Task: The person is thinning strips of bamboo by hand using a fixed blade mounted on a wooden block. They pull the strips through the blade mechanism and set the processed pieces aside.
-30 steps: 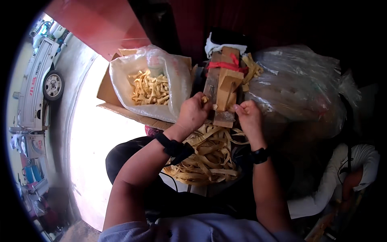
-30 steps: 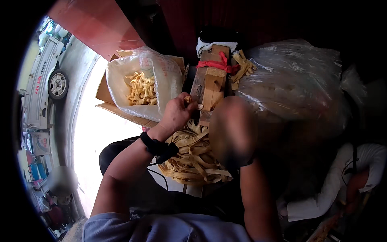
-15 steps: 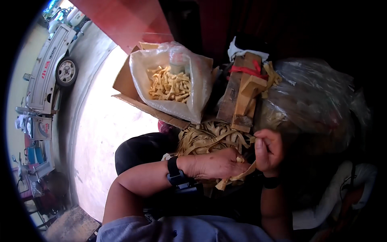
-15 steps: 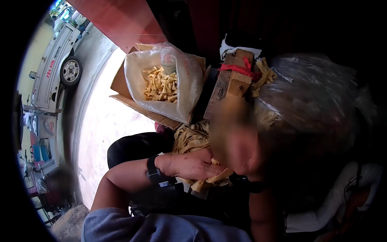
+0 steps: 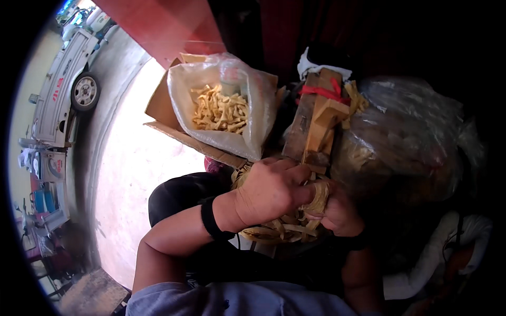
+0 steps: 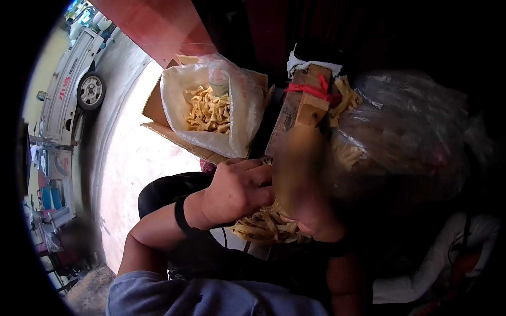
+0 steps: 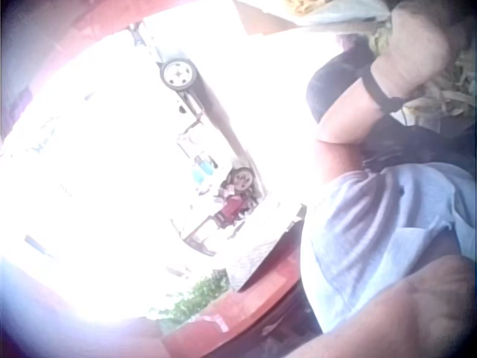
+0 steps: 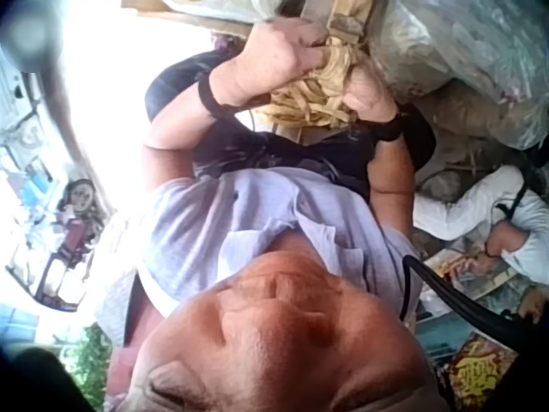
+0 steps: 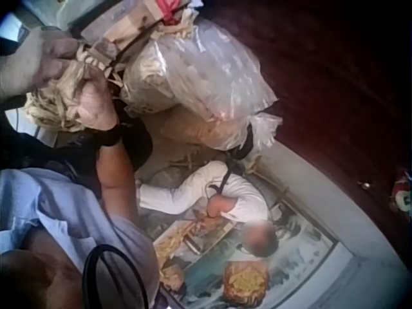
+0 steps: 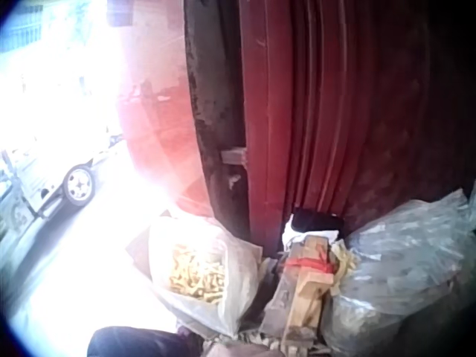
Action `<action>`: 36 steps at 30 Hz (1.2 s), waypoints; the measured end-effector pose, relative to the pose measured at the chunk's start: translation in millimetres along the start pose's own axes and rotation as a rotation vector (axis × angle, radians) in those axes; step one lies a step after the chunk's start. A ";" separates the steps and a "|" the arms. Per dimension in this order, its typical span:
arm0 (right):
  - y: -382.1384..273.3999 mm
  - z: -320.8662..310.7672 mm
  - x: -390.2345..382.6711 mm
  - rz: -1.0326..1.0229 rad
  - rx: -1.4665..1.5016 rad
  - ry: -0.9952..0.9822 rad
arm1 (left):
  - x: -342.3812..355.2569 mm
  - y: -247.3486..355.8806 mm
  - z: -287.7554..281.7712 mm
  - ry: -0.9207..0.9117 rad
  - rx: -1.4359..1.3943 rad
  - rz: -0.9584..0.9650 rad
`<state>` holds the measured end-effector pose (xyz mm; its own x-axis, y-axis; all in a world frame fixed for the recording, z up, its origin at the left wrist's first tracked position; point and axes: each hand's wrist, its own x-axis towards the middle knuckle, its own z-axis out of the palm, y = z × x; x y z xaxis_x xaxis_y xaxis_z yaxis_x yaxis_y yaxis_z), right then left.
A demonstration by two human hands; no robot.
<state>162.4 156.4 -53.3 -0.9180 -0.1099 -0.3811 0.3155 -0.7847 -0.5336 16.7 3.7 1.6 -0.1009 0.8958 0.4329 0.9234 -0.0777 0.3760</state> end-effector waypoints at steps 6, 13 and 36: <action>22.3 20.0 14.2 -0.201 0.148 0.281 | -2.9 2.1 5.4 0.177 0.035 -0.006; -2.4 23.9 4.4 -0.648 -1.063 0.276 | -3.4 -16.0 1.7 -0.226 -0.225 -0.312; -4.3 30.1 1.9 -0.043 -0.137 0.083 | 1.0 -18.4 -5.4 -0.149 -1.198 -0.762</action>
<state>152.0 141.1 -29.0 -0.9100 -0.0224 -0.4140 0.3113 -0.6964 -0.6466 -2.4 3.7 -0.4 -0.3135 0.9170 -0.2466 -0.2108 0.1860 0.9597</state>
